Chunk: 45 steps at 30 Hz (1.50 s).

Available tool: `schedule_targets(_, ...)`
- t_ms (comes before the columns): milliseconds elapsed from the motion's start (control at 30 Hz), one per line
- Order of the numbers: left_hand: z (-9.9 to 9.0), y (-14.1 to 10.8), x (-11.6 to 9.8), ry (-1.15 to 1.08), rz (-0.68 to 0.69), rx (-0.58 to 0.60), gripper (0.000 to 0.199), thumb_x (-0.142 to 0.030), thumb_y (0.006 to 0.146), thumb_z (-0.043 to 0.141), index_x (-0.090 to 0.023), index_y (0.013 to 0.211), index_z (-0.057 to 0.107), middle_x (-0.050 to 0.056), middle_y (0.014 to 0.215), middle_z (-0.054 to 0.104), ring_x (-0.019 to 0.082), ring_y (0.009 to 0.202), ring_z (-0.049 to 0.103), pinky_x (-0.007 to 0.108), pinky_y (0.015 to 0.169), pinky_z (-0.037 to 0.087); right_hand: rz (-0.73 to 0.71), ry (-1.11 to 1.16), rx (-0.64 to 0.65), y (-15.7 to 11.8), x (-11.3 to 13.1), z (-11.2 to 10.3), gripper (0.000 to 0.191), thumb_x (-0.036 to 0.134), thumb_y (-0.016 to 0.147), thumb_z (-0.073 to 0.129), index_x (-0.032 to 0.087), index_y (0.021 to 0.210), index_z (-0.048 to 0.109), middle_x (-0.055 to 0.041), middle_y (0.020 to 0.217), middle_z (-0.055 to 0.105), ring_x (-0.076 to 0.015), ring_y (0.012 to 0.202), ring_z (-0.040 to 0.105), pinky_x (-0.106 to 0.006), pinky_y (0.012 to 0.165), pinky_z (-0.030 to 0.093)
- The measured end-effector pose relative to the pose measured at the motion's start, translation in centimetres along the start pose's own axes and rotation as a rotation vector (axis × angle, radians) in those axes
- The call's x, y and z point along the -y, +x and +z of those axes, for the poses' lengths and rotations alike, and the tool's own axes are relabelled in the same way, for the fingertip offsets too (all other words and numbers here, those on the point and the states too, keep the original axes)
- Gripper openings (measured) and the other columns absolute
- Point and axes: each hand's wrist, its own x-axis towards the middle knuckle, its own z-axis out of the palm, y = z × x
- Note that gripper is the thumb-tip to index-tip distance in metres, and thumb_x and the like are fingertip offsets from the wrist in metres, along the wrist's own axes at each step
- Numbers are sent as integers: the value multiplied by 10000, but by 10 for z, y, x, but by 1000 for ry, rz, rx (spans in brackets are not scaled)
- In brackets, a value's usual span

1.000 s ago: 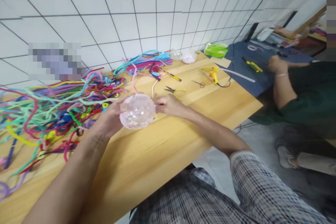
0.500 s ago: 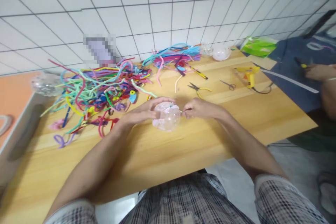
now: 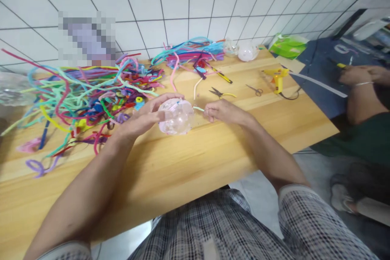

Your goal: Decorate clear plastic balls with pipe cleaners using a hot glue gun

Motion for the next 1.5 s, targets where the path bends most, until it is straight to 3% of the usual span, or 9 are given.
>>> schedule_targets(267,-11,0,7,-36,-103,-142,751,-588,648,994,-292,1322,842,21,1199,858,280,991,731,266,750,572,-63,-66,38,7,-4,5,225,187,986,587,184,808,726,27,732,719,-115,727,640,-254,756,422)
schedule_targets(500,-6,-1,7,-29,-78,-117,710,-556,685,991,-288,1323,835,4,1183,848,249,968,698,254,756,531,-137,-65,103,7,-2,9,249,354,1005,688,183,844,770,24,788,696,-131,772,597,-285,746,379)
schedule_targets(667,-4,0,9,4,1,-30,671,-504,776,951,-249,1380,807,30,1269,816,273,1126,700,296,937,563,-88,139,179,9,-4,10,302,468,948,790,186,839,786,28,744,640,-122,718,545,-271,665,365)
schedule_targets(733,-3,1,12,25,54,-28,674,-505,773,931,-263,1389,807,56,1350,797,328,1259,694,372,1084,567,-23,313,114,7,-2,6,353,527,896,856,188,828,785,42,671,603,-102,623,486,-263,586,316)
schedule_targets(833,8,2,17,115,146,-93,646,-487,742,938,-310,1352,820,76,1599,688,424,1598,504,543,1382,367,40,641,-91,2,5,-2,478,604,744,1004,195,833,773,53,644,582,-75,551,418,-249,514,262)
schedule_targets(933,30,2,25,199,178,-129,658,-456,724,943,-295,1345,798,95,1744,562,442,1737,321,617,1459,170,57,833,-183,-3,15,-7,584,579,575,1116,202,830,750,48,690,623,-64,553,431,-233,499,295)
schedule_targets(1133,64,3,47,192,185,-141,762,-442,779,837,-204,1480,659,150,1543,681,382,1486,620,548,1340,436,21,816,-173,-4,26,8,609,600,601,1112,209,844,713,29,736,660,-81,585,508,-223,492,376)
schedule_targets(1300,65,2,55,173,193,-158,759,-440,778,839,-192,1471,649,149,1526,688,385,1456,639,523,1313,464,-24,717,-241,-3,30,18,597,658,678,1056,217,841,689,15,773,704,-88,587,535,-232,503,438)
schedule_targets(1500,65,3,56,189,220,-153,752,-446,804,830,-191,1485,640,149,1518,692,373,1441,647,502,1300,472,-56,663,-293,-4,32,24,633,742,689,1025,248,797,643,48,665,621,-101,545,489,-253,501,441)
